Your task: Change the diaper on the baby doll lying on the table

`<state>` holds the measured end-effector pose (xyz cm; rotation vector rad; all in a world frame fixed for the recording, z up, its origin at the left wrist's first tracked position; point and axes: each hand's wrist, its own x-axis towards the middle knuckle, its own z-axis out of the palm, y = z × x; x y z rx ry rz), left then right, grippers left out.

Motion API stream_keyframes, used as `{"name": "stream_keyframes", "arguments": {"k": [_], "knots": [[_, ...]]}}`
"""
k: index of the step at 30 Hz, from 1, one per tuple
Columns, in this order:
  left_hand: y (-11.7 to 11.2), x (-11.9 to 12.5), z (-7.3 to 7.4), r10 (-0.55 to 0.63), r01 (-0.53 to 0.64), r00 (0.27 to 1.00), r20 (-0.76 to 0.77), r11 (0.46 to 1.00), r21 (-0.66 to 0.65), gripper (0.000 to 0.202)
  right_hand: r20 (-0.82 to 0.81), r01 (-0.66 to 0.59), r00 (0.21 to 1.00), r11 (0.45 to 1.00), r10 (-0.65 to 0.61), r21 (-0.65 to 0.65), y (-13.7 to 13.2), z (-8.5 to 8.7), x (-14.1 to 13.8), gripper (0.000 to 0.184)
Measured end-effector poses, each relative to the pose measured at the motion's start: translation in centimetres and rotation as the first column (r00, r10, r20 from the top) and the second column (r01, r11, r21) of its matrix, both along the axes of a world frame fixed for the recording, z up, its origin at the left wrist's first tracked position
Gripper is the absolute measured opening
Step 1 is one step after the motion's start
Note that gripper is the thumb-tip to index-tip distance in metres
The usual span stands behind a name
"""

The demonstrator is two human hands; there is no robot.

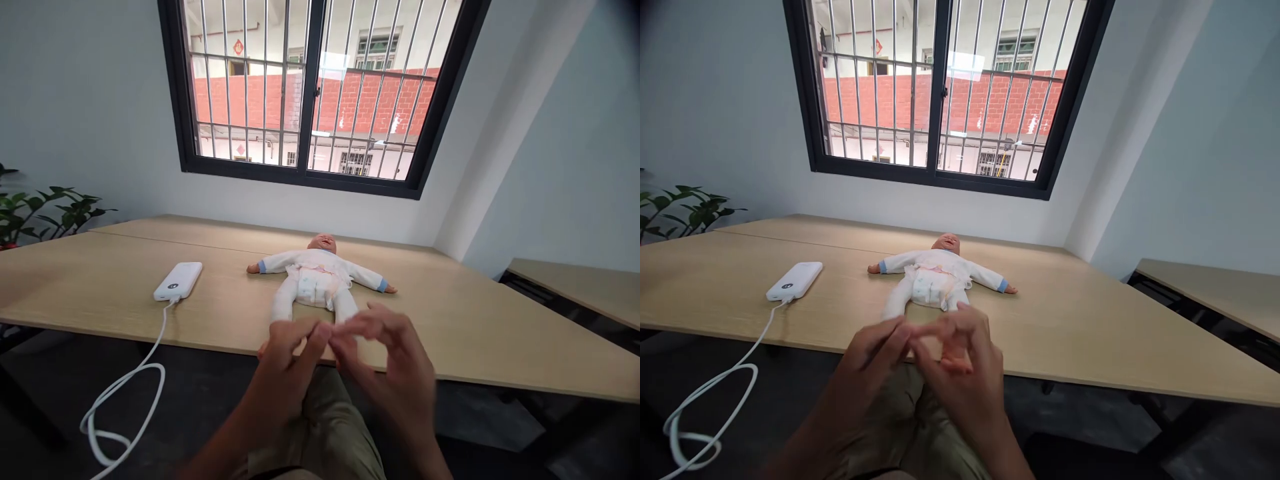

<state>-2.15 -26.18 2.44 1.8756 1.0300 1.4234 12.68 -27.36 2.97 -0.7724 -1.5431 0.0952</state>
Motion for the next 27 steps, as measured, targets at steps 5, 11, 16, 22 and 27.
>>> {"name": "stream_keyframes", "arguments": {"k": [5, 11, 16, 22, 27], "knots": [[-5.8, 0.2, -0.2, 0.006, 0.043, 0.98, 0.2, 0.97, -0.238, 0.046, -0.013, 0.116, 0.993, 0.987, -0.115, 0.116, -6.1, 0.0, -1.5, 0.036], [-5.7, 0.4, 1.2, -0.104, 0.155, 0.971, 0.217, 0.961, -0.229, 0.054, 0.039, 0.24, 0.968, 0.963, -0.246, 0.122, -6.7, 1.1, -1.5, 0.036], [-6.4, 0.2, 1.3, -0.123, 0.161, 0.975, 0.186, 0.965, -0.209, 0.05, 0.265, 0.228, 0.929, 0.963, -0.259, 0.143, -6.8, 2.0, 0.1, 0.044], [-6.4, 0.1, 0.9, -0.133, 0.163, 0.972, 0.193, 0.976, -0.146, 0.045, 0.252, 0.259, 0.923, 0.954, -0.291, 0.154, -7.1, 2.0, -0.3, 0.045], [-6.5, -0.1, 1.3, -0.136, 0.151, 0.98, 0.146, 0.984, -0.096, 0.044, 0.289, 0.316, 0.884, 0.925, -0.368, 0.213, -7.7, 2.0, -0.9, 0.034]]}}
